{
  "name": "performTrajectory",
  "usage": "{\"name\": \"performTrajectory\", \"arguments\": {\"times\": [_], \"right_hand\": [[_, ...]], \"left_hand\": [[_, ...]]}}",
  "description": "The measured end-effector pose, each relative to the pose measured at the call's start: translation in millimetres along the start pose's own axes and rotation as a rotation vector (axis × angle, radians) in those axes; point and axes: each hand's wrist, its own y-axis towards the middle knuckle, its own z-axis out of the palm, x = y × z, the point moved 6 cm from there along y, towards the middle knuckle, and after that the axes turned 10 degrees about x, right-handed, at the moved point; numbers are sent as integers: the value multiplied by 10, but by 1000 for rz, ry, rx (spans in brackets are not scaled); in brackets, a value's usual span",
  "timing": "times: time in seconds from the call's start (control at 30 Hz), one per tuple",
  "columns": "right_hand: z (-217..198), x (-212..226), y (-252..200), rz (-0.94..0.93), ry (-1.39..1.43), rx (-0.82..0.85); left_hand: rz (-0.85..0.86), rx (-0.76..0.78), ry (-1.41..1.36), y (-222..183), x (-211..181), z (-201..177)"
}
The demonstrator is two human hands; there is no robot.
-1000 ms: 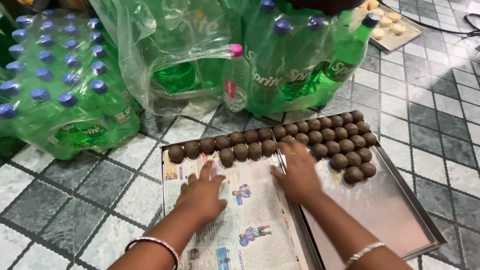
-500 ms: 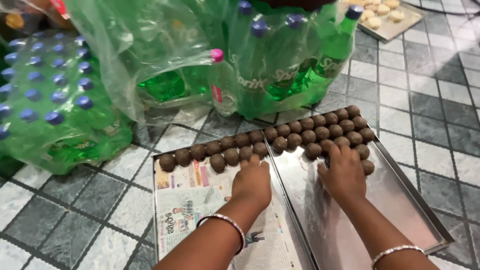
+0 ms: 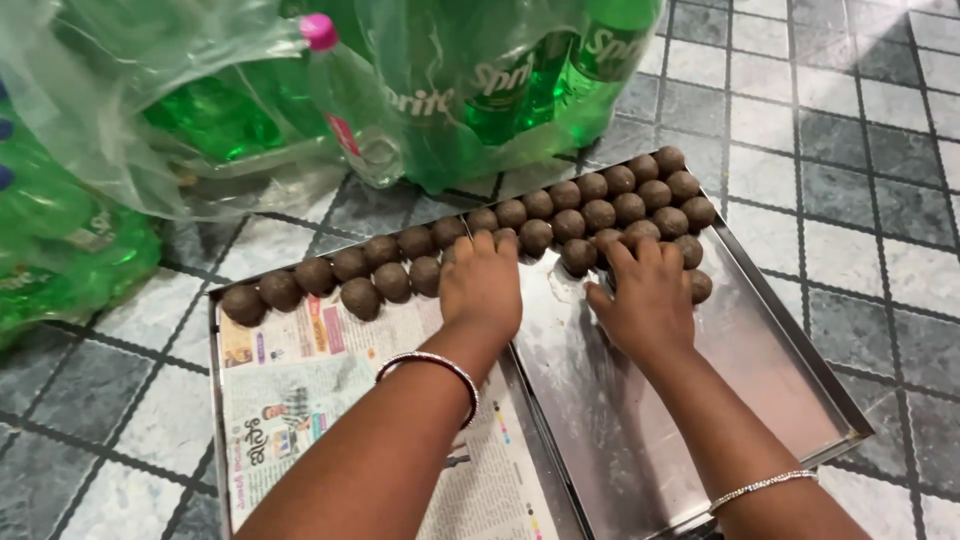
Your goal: Arranging round brown food items from a newspaper onto a metal tray.
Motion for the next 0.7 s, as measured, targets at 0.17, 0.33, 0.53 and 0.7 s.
{"name": "performTrajectory", "arguments": {"times": [0.17, 0.33, 0.53, 0.7], "right_hand": [[95, -8, 41, -21, 29, -12], [2, 142, -4, -8, 11, 17], [112, 122, 24, 41, 23, 45], [233, 107, 21, -77, 63, -65]], "left_hand": [[-29, 39, -83, 97, 68, 14], [-54, 146, -144, 76, 76, -14], [35, 108, -88, 92, 33, 47], [88, 88, -250, -174, -8, -121]]}}
